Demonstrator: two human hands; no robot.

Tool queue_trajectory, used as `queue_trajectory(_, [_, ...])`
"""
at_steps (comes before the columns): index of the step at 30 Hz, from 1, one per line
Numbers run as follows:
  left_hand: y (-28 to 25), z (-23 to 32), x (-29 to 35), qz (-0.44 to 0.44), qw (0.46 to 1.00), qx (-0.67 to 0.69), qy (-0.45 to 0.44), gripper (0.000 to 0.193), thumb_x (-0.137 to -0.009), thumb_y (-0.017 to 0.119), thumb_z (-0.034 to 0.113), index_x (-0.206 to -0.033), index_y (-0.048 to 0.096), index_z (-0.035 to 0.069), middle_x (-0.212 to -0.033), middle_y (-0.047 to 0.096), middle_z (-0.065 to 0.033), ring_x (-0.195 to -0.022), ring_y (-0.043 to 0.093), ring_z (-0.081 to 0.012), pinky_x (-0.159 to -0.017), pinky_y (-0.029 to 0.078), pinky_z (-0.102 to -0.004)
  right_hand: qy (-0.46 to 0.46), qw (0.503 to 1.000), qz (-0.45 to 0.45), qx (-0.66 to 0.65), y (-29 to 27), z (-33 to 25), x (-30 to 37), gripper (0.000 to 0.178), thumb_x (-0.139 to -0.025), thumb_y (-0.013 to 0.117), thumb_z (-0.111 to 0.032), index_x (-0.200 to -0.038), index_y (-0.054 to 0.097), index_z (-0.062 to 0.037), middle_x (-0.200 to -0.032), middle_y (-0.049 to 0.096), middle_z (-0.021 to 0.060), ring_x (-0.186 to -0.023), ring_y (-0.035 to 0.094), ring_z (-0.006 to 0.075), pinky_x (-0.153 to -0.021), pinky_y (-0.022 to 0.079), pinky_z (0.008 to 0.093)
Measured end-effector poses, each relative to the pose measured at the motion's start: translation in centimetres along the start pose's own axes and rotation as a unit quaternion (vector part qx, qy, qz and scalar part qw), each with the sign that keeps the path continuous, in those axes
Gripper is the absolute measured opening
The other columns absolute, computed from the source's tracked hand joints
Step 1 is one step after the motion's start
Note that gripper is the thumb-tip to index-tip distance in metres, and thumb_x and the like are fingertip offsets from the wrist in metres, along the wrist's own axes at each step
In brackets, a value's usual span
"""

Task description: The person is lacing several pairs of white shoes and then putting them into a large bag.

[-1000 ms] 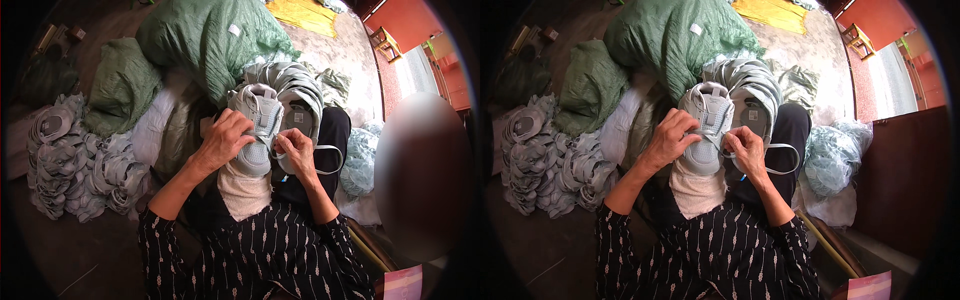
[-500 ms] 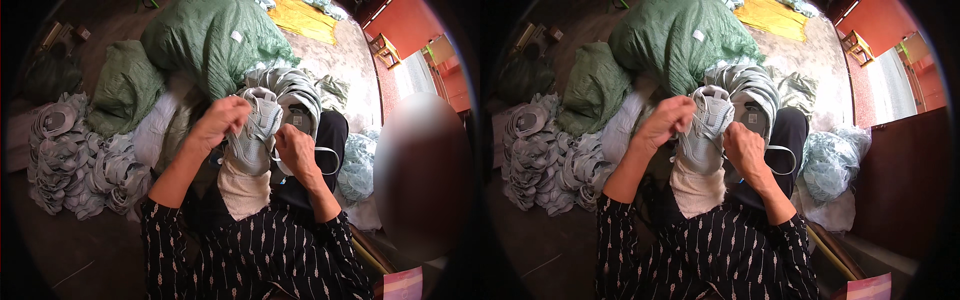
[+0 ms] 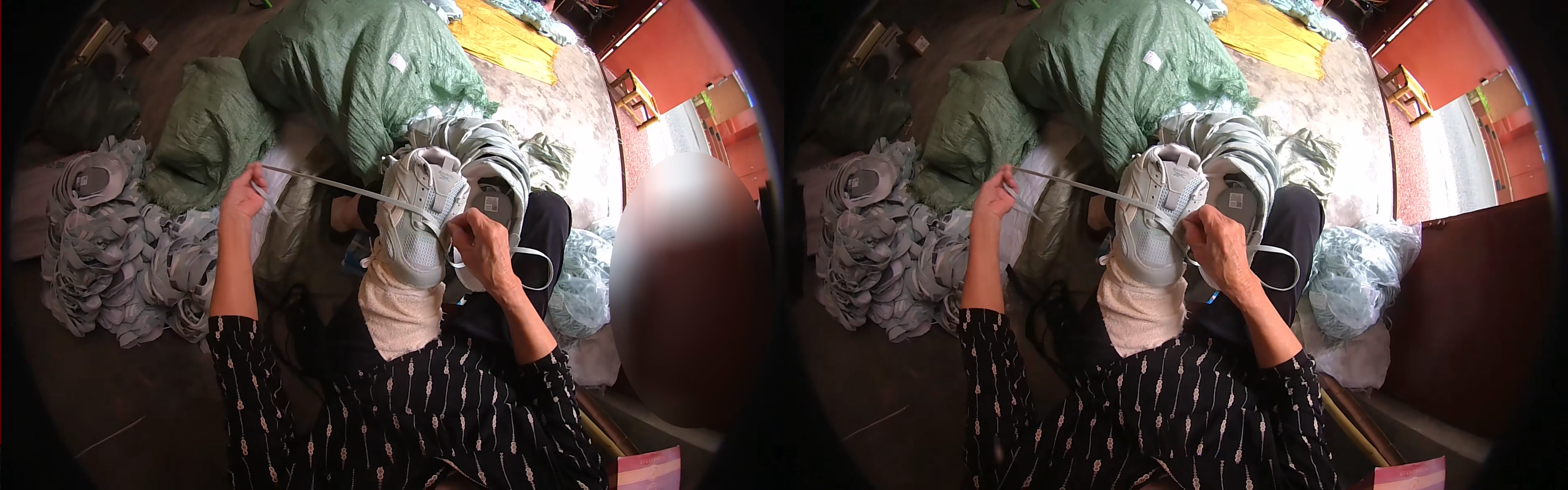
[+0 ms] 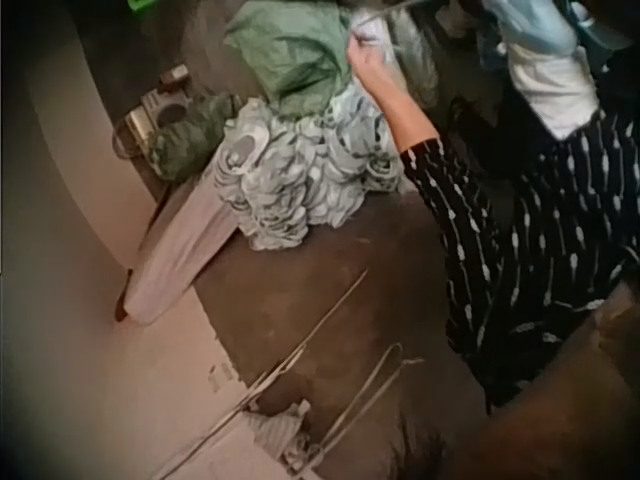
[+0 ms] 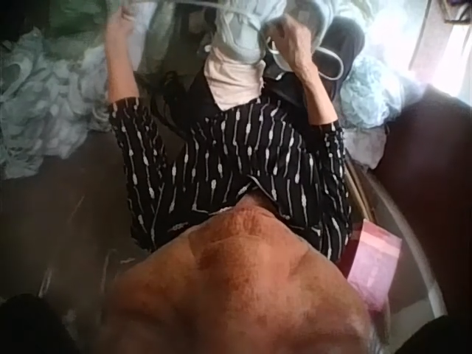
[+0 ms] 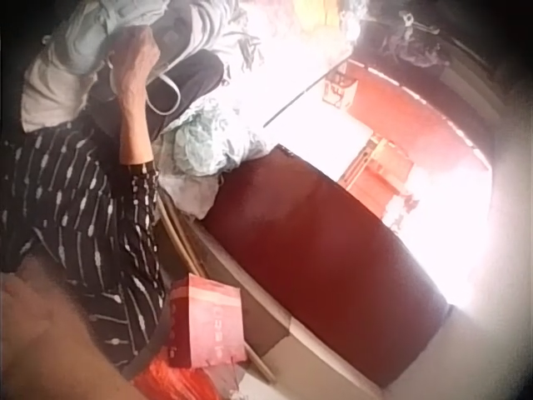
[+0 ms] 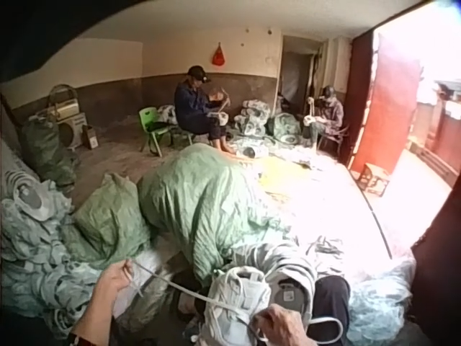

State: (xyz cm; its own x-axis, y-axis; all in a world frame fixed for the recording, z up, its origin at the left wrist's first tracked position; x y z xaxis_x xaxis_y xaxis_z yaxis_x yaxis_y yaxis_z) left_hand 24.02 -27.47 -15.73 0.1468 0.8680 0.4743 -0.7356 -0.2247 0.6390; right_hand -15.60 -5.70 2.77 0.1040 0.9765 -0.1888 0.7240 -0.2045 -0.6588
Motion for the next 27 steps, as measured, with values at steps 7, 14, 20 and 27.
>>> queue_trajectory(7, [-1.1,11.9,4.1,-0.027,0.989,-0.034,0.144,0.023,-0.086,0.060,0.010,-0.108,0.058,0.005,-0.091,0.065,-0.0049,-0.075,0.061,-0.0128,-0.064,0.047,-0.0270,-0.076,0.992,-0.095,0.032,-0.3,-0.3,-1.6,0.008,-0.076,0.065,-0.008,-0.079,0.060,-0.0025,-0.075,0.059,0.0119,-0.069,0.061,0.0290,-0.062,0.048,0.0360])
queue_trajectory(14, [24.2,0.9,16.1,-0.192,0.510,-0.702,0.459,0.024,-0.071,0.065,0.005,-0.095,0.063,0.006,-0.101,0.062,-0.0118,-0.101,0.057,-0.0280,-0.090,0.044,-0.0378,-0.241,0.952,-0.116,0.150,-0.7,-3.0,-2.3,0.014,-0.069,0.069,-0.015,-0.079,0.059,-0.0105,-0.106,0.052,0.0048,-0.102,0.052,0.0250,-0.082,0.044,0.0354])
queue_trajectory(20, [32.7,-13.7,21.2,-0.465,0.473,-0.640,0.389,0.017,-0.071,0.069,0.011,-0.086,0.061,0.010,-0.102,0.057,-0.0007,-0.111,0.050,-0.0196,-0.092,0.035,-0.0400,-0.250,0.932,-0.211,0.156,0.1,-2.6,-3.5,0.029,-0.063,0.074,-0.024,-0.083,0.058,-0.0104,-0.087,0.050,0.0041,-0.085,0.049,0.0248,-0.075,0.043,0.0343])
queue_trajectory(27, [33.2,-16.1,22.1,-0.433,0.372,-0.707,0.418,0.026,-0.062,0.074,0.024,-0.082,0.063,0.014,-0.095,0.049,-0.0005,-0.102,0.047,-0.0177,-0.084,0.031,-0.0395,-0.337,0.885,-0.243,0.211,1.5,-2.2,-1.8,0.030,-0.066,0.071,-0.027,-0.083,0.055,-0.0073,-0.086,0.049,0.0052,-0.086,0.048,0.0247,-0.070,0.045,0.0349])
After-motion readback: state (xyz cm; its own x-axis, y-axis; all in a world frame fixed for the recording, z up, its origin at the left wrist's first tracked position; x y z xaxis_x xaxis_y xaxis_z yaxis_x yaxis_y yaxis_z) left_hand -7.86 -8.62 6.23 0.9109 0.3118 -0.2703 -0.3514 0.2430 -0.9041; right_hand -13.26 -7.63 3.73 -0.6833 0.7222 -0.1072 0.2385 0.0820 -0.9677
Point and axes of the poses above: each hand's wrist, its own x-axis away from the middle knuckle, its own y-axis out of the palm, z = x × y, the point moved 10 cm from there along -x, towards the middle knuckle
